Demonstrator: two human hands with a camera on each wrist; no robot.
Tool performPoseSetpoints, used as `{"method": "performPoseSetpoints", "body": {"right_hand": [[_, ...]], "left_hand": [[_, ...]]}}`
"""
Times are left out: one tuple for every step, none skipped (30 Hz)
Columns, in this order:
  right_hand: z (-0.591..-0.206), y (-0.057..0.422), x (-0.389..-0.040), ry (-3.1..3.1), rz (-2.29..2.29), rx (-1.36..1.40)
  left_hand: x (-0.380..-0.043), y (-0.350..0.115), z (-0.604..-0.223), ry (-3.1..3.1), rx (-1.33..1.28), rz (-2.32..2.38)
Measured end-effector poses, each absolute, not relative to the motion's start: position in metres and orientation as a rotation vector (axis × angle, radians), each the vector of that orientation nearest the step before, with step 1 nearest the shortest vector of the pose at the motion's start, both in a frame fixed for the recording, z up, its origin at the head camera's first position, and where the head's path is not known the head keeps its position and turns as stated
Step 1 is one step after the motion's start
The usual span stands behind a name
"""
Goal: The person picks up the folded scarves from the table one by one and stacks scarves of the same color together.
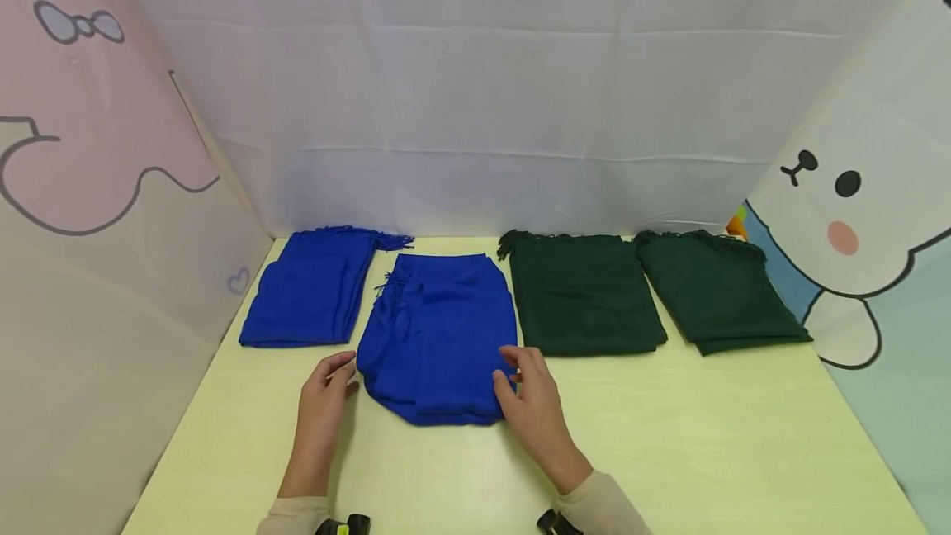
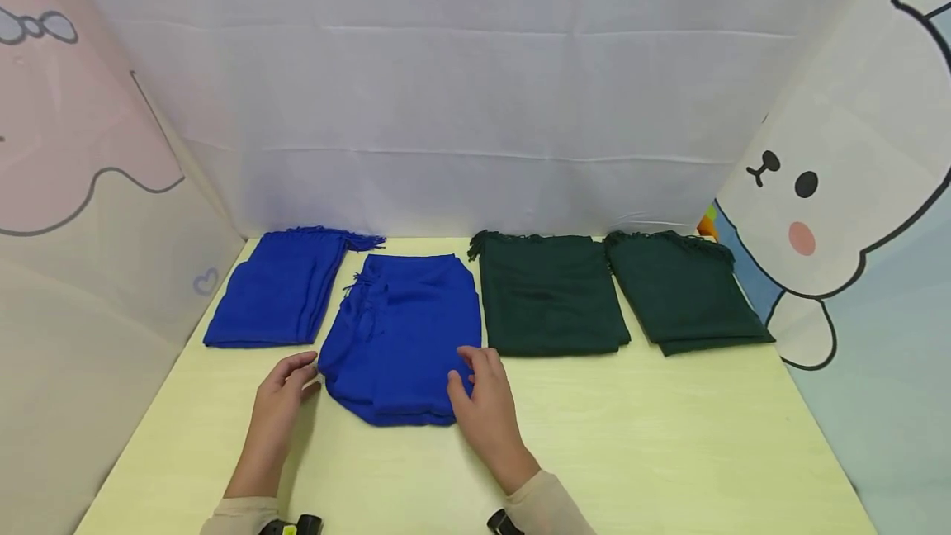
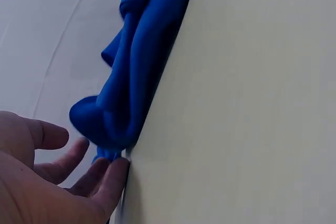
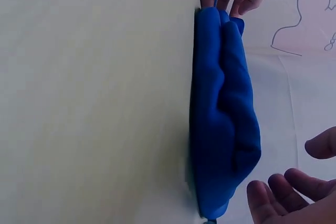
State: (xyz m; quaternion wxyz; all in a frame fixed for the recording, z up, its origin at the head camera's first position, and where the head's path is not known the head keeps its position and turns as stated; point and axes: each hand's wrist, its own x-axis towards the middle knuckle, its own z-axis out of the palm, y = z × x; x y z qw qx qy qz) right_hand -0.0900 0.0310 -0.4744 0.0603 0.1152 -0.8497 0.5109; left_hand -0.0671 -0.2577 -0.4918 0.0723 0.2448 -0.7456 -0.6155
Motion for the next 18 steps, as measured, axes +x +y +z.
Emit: {"method": "performPoseSetpoints", "body": {"right_hand": [[-0.474, 0.029, -0.091, -2.571, 1.510, 0.374], [-0.473, 0.027, -0.091, -2.574, 1.471, 0.395], [-0.472, 0.024, -0.092, -2.575, 1.435, 0.421], [-0.471, 0.021, -0.092, -2.579, 1.404, 0.442], [-0.470, 0.018, -0.092, -2.590, 1.383, 0.455], [-0.469, 0.015, -0.092, -2.604, 1.365, 0.468], [-0.468, 0.011, -0.092, -2.613, 1.370, 0.484], [-0.467, 0.009, -0.092, -2.617, 1.394, 0.501], [-0.466, 0.006, -0.092, -2.621, 1.414, 0.518], [-0.465, 0.004, -0.092, -2.628, 1.426, 0.530], [-0.464, 0.003, -0.092, -2.632, 1.437, 0.542], [-0.463, 0.002, -0.091, -2.635, 1.444, 0.552], [-0.462, 0.001, -0.091, -2.635, 1.448, 0.560], [-0.461, 0.000, -0.091, -2.640, 1.441, 0.566], [-0.461, 0.000, -0.091, -2.645, 1.430, 0.573], [-0.460, -0.001, -0.091, -2.649, 1.424, 0.575], [-0.460, -0.001, -0.090, -2.654, 1.423, 0.576], [-0.460, -0.002, -0.090, -2.659, 1.419, 0.577]], "left_hand": [[-0.068, -0.262, -0.491, -2.228, 0.754, -1.835], [-0.068, -0.266, -0.490, -2.224, 0.773, -1.810], [-0.068, -0.270, -0.489, -2.224, 0.792, -1.776], [-0.068, -0.275, -0.488, -2.222, 0.818, -1.746], [-0.068, -0.280, -0.487, -2.218, 0.847, -1.723], [-0.068, -0.285, -0.486, -2.203, 0.872, -1.710], [-0.069, -0.290, -0.485, -2.182, 0.896, -1.711], [-0.070, -0.296, -0.484, -2.149, 0.914, -1.734], [-0.072, -0.302, -0.483, -2.095, 0.932, -1.773], [-0.075, -0.307, -0.481, -2.005, 0.957, -1.845], [-0.078, -0.313, -0.479, -1.891, 0.964, -1.934], [-0.082, -0.319, -0.477, -1.767, 0.966, -2.023], [-0.084, -0.325, -0.475, -1.626, 0.978, -2.114], [-0.087, -0.332, -0.472, -1.471, 0.986, -2.199], [-0.089, -0.338, -0.470, -1.311, 0.987, -2.273], [-0.091, -0.344, -0.468, -1.165, 0.986, -2.331], [-0.092, -0.350, -0.466, -1.051, 0.981, -2.373], [-0.094, -0.356, -0.465, -0.948, 0.980, -2.406]]}}
